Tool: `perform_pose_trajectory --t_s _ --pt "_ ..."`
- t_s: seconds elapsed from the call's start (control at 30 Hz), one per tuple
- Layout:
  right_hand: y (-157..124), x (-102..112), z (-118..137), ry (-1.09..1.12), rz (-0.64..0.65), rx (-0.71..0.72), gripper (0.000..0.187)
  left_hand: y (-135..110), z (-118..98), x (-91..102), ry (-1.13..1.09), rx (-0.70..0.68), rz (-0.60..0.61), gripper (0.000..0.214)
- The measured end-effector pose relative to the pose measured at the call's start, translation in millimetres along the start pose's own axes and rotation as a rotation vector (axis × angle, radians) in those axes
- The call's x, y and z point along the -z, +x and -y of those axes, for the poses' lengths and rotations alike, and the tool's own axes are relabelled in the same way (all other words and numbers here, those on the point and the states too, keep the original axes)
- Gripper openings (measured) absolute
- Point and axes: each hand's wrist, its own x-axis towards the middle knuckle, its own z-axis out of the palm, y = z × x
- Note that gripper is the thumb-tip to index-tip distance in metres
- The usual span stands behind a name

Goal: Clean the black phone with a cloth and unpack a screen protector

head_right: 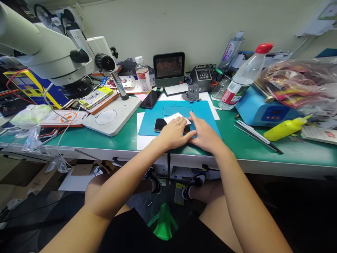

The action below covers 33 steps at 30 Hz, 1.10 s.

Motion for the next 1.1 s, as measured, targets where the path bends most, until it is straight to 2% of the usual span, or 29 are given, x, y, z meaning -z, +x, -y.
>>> perform_pose_trajectory --t_s 0.1,0.27,0.4,0.53,0.7,0.8,0.97,1.1 --pt "0 -1 -3 0.018 -0.009 -0.014 0.098 8 -10 -5.1 -0.001 0.018 -0.007 0.065" --pt "1 -2 -5 0.017 -0.01 0.001 0.098 7 -13 -8.0 0.02 -0.002 -0.008 0.059" --pt "-1 0 0 0.009 0.006 0.001 0.099 -16 -12 -4.4 0.007 -0.09 -0.013 0.056" --pt "-2 3 5 0.024 0.01 0.0 0.1 -43 -11 -2.4 -0.025 -0.186 -0.007 0.071" --pt "-2 2 4 0.032 0.015 0.01 0.098 -51 -12 -3.5 -0.012 -0.161 -0.002 0.079" --pt "-2 2 5 0.028 0.014 -0.018 0.104 -57 3 3.0 -0.006 -0.135 0.01 0.076" --pt "-5 4 9 0.047 0.027 -0.056 0.113 -90 48 17.6 0.018 0.028 0.024 0.068" --pt "-5 5 9 0.045 0.021 -0.058 0.111 -102 57 16.5 0.039 0.056 0.026 0.069"
